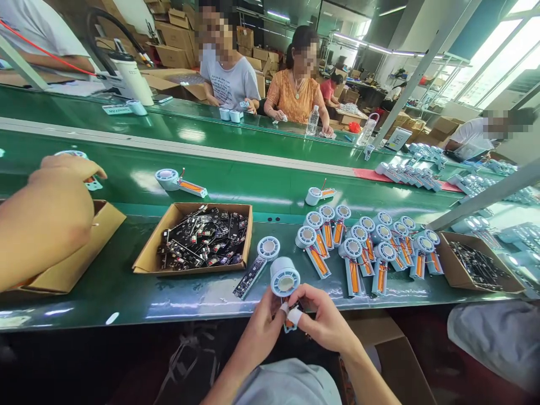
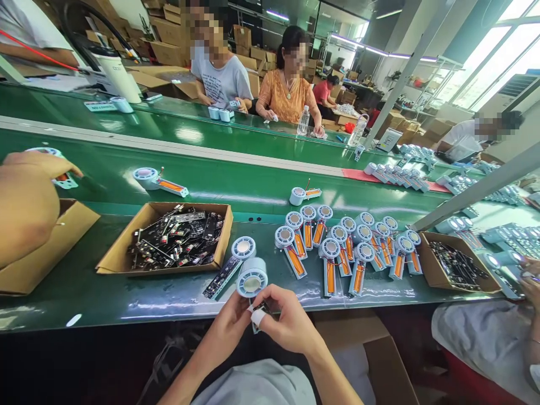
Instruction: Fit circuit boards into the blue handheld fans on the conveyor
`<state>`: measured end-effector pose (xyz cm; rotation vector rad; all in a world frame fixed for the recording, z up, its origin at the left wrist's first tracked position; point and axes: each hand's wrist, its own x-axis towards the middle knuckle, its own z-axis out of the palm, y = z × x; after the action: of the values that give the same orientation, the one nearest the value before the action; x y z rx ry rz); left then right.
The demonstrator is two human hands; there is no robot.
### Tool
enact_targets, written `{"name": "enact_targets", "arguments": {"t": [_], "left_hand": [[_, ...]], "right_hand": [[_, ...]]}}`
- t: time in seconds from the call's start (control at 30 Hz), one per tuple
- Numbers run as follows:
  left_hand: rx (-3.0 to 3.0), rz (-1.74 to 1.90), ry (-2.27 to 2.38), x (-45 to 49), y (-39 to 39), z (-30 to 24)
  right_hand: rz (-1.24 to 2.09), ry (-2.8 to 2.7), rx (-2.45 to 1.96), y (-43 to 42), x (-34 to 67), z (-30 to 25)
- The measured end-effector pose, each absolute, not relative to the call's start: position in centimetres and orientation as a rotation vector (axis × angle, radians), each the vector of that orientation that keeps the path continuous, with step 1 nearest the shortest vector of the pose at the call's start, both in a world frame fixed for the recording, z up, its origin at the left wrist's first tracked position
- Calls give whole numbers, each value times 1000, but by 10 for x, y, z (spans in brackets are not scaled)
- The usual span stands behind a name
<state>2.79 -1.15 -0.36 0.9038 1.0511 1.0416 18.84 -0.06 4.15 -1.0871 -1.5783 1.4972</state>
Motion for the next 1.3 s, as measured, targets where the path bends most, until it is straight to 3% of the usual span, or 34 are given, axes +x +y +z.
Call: {"name": "enact_targets", "arguments": {"t": [0.3, 0.57, 0.7, 0.93, 1.2, 1.3], "left_hand": [[699, 1135, 1109, 37, -10, -6], [960, 1158, 1227, 36, -1, 0], [985, 1120, 1240, 33, 2, 14], [783, 1096, 1069, 35, -3, 15], [623, 1133, 912, 39, -4, 13], [590, 1137, 894, 40, -3, 16]], "right_hand": [[1332, -1358, -1226, 8, 186, 31], [638, -2331, -1754, 4, 193, 67], [889, -2574, -1413, 4, 194, 78], [1840, -1652, -1105, 7, 187, 48], [1533, -1768, -1138, -6, 181, 45], [1608, -1669, -1158, -5, 185, 41]]}}
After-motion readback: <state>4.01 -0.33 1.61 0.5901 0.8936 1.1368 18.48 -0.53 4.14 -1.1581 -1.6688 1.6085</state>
